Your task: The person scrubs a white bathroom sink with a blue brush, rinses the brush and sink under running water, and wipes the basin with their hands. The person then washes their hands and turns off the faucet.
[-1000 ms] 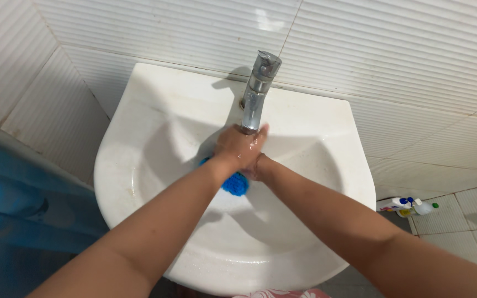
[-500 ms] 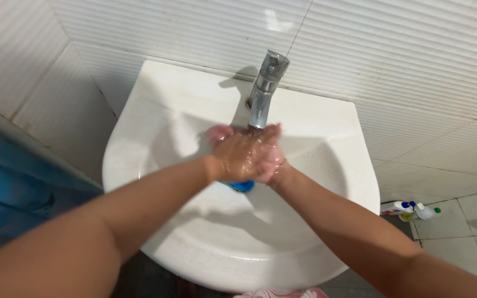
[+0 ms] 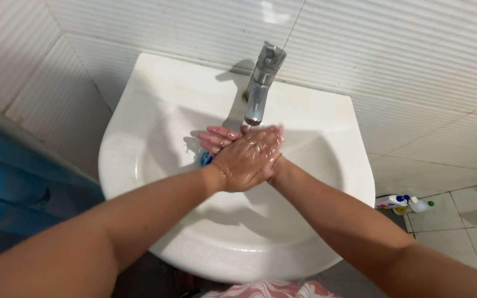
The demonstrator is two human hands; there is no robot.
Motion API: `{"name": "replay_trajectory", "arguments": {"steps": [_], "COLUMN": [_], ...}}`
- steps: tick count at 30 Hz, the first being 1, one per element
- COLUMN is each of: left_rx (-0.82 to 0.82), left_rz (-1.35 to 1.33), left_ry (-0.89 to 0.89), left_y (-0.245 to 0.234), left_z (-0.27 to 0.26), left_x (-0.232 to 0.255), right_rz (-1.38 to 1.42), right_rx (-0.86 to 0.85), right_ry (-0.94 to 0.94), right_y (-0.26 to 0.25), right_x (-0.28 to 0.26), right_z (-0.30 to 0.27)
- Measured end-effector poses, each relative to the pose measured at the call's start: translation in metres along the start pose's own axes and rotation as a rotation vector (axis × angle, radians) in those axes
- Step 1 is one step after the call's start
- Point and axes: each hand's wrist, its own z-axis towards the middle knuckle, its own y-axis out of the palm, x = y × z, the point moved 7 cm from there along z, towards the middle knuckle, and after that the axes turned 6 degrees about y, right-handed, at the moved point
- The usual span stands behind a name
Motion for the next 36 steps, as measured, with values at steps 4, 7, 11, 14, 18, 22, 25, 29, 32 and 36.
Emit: {"name": "replay_trajectory", "arguments": {"steps": [4, 7, 11, 14, 18, 22, 25, 29, 32, 36], "left_rx": [-0.192, 0.031, 0.054, -0.029, -0.032, 0.288, 0.12, 0.406, 0.545, 0.117], "left_rz": [0.096, 0.204, 0.052, 0.036, 0.184, 0.116, -0.237, -0.643, -1.167, -1.752], "left_ry": [-0.105, -0.225, -0.187, -0.037, -0.104, -0.359, -0.579, -0.656, -0.725, -0.837], "left_y": [-0.008, -0.023, 0.01, 0.01, -0.016, -0.031, -0.002, -0.01, 0.0, 0.038], "left_z": [-0.028, -0.029, 0.013, 0.006, -0.026, -0.016, 0.009, 0.027, 0.02, -0.023], "left_x": [-0.034, -0.037, 0.006, 0.008, -0.026, -0.025, -0.018, -0.013, -0.019, -0.023], "right_rz": [-0.077, 0.037, -0.139, -0.302, -0.408, -0.034, -0.256, -0.128, -0.225, -0.256], "right_rx": [-0.083, -0.04, -0.046, -0.163, 0.017, 0.133, 0.032, -0.238, -0.177, 0.739], "right_ry": [0.01, 0.032, -0.042, -0.042, 0.037, 0.041, 0.056, -0.084, -0.138, -0.225], "right_y": [0.007, -0.005, -0.016, -0.007, -0.018, -0.045, -0.058, -0.042, -0.028, -0.068], "right_x": [-0.01, -0.009, -0.005, -0.005, -0.018, -0.019, -0.01, -0.018, -0.034, -0.06], "right_z": [-0.007, -0.003, 0.006, 0.008, -0.006, 0.001, 0.013, 0.019, 0.011, -0.008]}}
